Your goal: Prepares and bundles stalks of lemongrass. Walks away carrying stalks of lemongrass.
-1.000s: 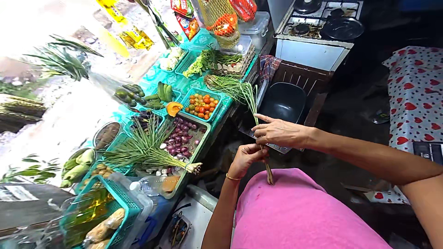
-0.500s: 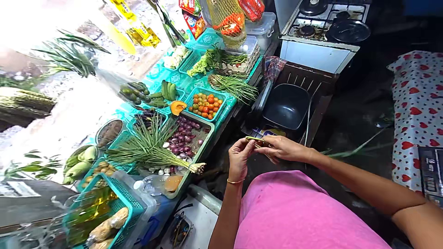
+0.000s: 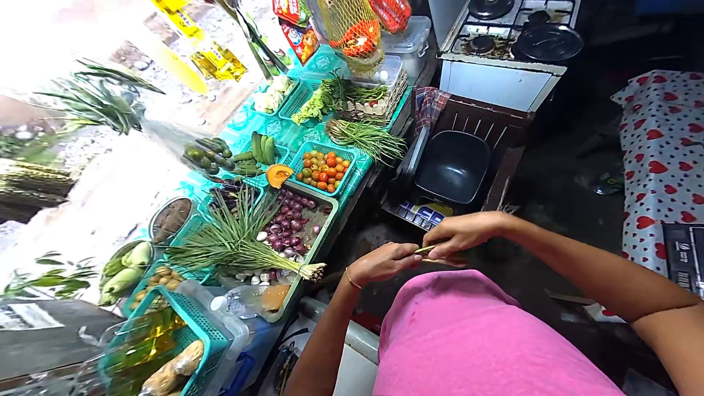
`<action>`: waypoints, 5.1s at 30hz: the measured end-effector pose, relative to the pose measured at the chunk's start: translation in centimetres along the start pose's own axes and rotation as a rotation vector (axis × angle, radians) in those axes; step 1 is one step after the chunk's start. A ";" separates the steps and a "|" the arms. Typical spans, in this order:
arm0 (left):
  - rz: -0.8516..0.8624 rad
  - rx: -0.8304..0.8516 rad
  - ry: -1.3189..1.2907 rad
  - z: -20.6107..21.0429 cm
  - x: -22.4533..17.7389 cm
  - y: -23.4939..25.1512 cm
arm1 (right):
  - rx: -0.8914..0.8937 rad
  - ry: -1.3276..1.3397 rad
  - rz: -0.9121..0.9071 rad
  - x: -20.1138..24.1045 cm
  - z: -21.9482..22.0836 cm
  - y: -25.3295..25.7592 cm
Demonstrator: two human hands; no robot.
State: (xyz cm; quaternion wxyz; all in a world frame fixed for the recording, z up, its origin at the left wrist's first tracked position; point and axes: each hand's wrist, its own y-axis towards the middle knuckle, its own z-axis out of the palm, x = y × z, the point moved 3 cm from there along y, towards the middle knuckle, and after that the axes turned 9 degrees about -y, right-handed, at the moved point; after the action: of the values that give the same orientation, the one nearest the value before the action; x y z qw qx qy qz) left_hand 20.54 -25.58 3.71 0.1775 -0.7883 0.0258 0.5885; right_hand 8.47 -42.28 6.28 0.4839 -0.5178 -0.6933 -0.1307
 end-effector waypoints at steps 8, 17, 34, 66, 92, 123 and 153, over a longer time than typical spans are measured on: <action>0.064 -0.658 -0.753 -1.4 2.5 -0.2 | -0.607 -0.166 0.107 -4.8 1.3 0.7; -0.047 -0.371 0.181 0.5 3.5 0.1 | -0.191 -0.565 0.180 1.2 -2.0 -0.8; -0.100 -0.827 0.361 0.6 2.3 -1.2 | -0.179 -0.737 0.456 3.1 1.2 0.7; 0.407 -0.584 0.107 1.5 -0.9 -2.0 | -0.162 -0.028 -0.147 -1.0 -4.5 3.6; 0.001 -1.099 0.318 0.4 3.0 -1.4 | -0.444 -0.303 0.170 -0.7 4.6 5.3; 0.563 -1.609 -0.422 1.0 2.7 0.7 | -1.179 -0.369 -0.096 0.2 3.7 7.1; 0.693 -1.552 -0.055 -0.1 0.2 -2.3 | -0.751 0.408 -0.056 3.4 5.3 7.7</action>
State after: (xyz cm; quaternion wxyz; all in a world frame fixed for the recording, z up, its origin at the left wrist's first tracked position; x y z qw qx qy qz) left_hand 21.29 -23.43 4.12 -0.6030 -0.6199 -0.1495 0.4794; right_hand 12.13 -33.37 3.90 0.3852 -0.6024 -0.5014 -0.4872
